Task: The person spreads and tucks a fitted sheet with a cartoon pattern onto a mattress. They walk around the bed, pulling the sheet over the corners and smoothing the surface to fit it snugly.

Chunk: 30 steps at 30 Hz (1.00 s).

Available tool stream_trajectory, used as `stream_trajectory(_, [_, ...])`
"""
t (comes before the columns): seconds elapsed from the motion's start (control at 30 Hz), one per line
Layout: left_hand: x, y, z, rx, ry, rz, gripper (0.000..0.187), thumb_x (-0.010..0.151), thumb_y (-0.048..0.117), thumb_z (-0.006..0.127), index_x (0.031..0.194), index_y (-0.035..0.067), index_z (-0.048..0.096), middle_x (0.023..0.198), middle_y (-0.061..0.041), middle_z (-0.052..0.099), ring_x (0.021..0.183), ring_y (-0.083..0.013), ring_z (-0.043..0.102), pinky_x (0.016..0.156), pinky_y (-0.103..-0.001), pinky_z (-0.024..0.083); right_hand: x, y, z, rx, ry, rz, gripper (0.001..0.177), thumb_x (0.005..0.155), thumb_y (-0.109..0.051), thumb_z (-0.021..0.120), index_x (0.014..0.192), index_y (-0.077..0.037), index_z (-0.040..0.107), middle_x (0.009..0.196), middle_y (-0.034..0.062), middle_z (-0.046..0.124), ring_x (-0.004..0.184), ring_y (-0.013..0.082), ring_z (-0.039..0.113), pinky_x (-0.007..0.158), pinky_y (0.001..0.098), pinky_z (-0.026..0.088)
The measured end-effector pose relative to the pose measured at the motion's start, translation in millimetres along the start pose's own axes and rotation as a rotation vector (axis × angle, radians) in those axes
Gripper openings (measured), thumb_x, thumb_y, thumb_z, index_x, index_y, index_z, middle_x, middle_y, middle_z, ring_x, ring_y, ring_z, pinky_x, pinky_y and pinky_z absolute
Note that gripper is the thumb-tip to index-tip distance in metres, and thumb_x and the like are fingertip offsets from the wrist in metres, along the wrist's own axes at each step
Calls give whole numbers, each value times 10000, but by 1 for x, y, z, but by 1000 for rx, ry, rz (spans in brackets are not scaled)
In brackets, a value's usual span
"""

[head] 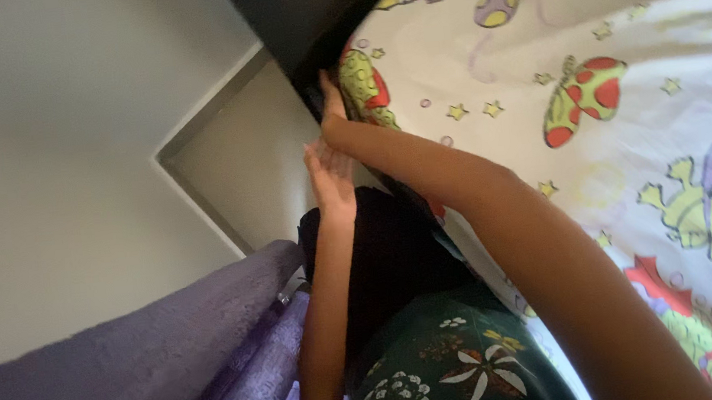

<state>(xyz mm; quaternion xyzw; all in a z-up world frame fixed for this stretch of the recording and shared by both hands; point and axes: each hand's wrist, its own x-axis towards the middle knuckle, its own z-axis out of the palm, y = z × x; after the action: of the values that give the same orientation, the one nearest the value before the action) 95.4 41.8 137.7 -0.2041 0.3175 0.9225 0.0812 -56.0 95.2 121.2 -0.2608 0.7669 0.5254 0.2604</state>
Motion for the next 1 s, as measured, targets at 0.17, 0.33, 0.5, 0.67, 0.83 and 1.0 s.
stream_trajectory(0.17, [-29,-4,8,85,77,43,681,970,608,512,1477,171,390,1521,-118,435,1457,-283,391,1219,-517,287,-116,22,0,-170,177,-84,891,920,-773,425,1606,-214,323,1683,31,205,1548,323,18,1192,628,-110])
stream_trajectory(0.33, [-65,-5,13,69,-14,126,614,972,565,552,1439,179,455,1459,-67,522,1398,-253,457,1190,-528,289,-264,56,60,504,611,-59,425,943,-333,618,1365,-298,652,1559,129,423,1557,480,167,1096,699,152])
stream_trajectory(0.5, [-99,-33,67,333,-180,282,540,1044,484,570,1435,127,459,1436,-96,522,1419,-265,451,1206,-531,287,-394,80,212,1065,1108,24,408,998,-285,641,1397,-199,645,1564,118,477,1501,414,376,1199,630,291])
stream_trajectory(0.67, [-102,-103,165,1159,-498,927,454,1171,432,519,1562,210,458,1571,-51,450,1528,-252,385,1279,-478,273,-508,-12,357,1092,800,301,584,1038,-365,542,1580,-166,453,1656,182,335,1508,434,304,1195,613,252])
stream_trajectory(0.83, [-115,-136,195,1870,-388,1076,576,1099,487,559,1588,214,425,1669,-84,308,1558,-347,251,1281,-578,196,-601,-135,385,1136,624,471,576,1013,-376,464,1574,-267,391,1667,51,319,1565,346,244,1264,568,183])
stream_trajectory(1.0, [-120,-135,191,1849,-377,1079,573,1060,459,600,1560,212,468,1664,-86,340,1546,-366,295,1265,-582,210,-596,-147,395,1239,754,488,520,1028,-354,442,1544,-290,423,1642,32,355,1566,310,260,1263,541,202])
